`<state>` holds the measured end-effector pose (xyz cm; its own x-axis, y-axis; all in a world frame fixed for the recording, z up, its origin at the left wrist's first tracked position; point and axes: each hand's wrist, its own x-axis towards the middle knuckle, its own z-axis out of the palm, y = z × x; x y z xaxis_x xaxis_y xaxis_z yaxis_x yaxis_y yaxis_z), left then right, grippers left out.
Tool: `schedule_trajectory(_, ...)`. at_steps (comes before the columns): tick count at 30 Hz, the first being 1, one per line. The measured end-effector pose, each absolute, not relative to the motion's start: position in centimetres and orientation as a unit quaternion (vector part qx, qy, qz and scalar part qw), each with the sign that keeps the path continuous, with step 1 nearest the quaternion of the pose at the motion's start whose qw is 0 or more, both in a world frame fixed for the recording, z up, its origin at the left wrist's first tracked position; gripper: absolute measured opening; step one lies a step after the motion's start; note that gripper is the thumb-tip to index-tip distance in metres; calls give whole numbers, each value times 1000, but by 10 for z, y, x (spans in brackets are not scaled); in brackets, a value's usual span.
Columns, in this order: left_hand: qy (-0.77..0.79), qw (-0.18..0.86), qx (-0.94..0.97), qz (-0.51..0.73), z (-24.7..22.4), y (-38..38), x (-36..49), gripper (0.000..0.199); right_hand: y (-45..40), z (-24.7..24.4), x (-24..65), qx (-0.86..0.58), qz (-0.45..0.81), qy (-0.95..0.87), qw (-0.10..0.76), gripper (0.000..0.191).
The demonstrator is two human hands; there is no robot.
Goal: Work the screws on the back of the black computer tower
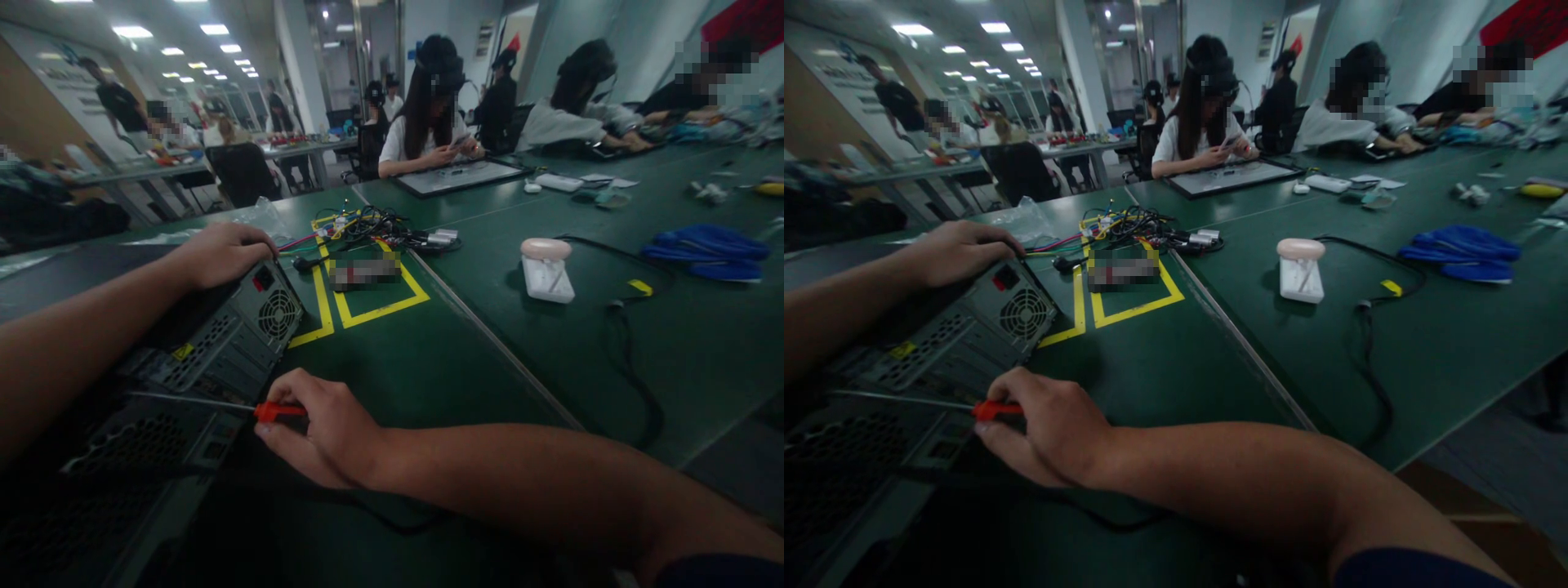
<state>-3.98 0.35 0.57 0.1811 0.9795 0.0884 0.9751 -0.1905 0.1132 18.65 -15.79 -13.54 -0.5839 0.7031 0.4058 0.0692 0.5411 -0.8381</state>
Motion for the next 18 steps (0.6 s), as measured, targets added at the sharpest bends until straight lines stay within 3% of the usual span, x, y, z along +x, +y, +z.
schedule_trajectory(18, 630, 14, 773, 69, 4, 7, -42, 58, -156, -137, 187, -239, 414, -785, 394, 22)
